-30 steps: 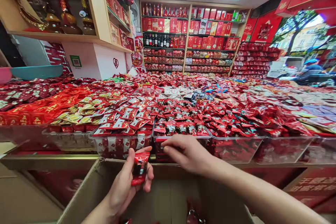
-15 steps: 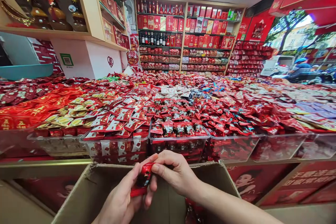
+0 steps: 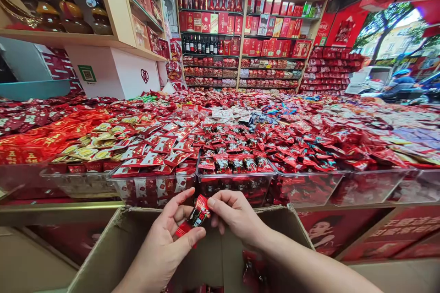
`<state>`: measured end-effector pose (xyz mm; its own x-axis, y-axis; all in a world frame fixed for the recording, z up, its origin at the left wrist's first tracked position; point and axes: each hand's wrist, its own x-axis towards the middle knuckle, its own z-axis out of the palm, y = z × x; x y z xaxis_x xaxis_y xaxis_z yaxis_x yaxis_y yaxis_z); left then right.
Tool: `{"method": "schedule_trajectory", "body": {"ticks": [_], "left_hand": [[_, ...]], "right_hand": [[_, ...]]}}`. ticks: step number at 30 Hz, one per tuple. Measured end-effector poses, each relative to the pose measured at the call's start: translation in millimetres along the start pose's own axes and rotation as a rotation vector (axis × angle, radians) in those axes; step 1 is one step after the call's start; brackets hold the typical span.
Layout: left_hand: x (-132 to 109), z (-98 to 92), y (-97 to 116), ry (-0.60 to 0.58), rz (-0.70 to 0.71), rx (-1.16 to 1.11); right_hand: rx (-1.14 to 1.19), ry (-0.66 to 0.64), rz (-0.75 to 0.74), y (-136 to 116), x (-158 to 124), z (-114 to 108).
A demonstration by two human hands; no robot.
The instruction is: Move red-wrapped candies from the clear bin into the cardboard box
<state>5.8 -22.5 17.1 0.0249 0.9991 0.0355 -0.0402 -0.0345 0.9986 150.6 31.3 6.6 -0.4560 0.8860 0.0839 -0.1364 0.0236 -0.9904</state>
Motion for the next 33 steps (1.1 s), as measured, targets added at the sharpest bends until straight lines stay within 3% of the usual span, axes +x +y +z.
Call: {"method": "schedule_trajectory", "body": {"ticks": [7,10,14,21,28,33], "left_hand": [[9,-12.6,0,0.108,-0.042,0.017],[12,-16.5,-5,0.09,-0.027,0.11],[14,-19.7,-9,0.033,-0.035,0.115],[14,-21.5,-3,0.076,-0.049,0.187],[16,-22.2,3,0.118,-0.032,0.2],[18,-26.2,0,0.073,0.044,0.172]], "right_hand": [[0.049,-0.018,-0.037,-3,-3,-3],[0.077,-0.063,-0.091,-4,-5,-5],[0.041,-0.113,-0.052,-4,-6,-10],[0.028,-0.142,-0.031,-3,-6,-14],[-0.004,-0.134,-0.032,1,-7,-11],[-0.13,-0.084,-0.025,7,-7,-9]]}}
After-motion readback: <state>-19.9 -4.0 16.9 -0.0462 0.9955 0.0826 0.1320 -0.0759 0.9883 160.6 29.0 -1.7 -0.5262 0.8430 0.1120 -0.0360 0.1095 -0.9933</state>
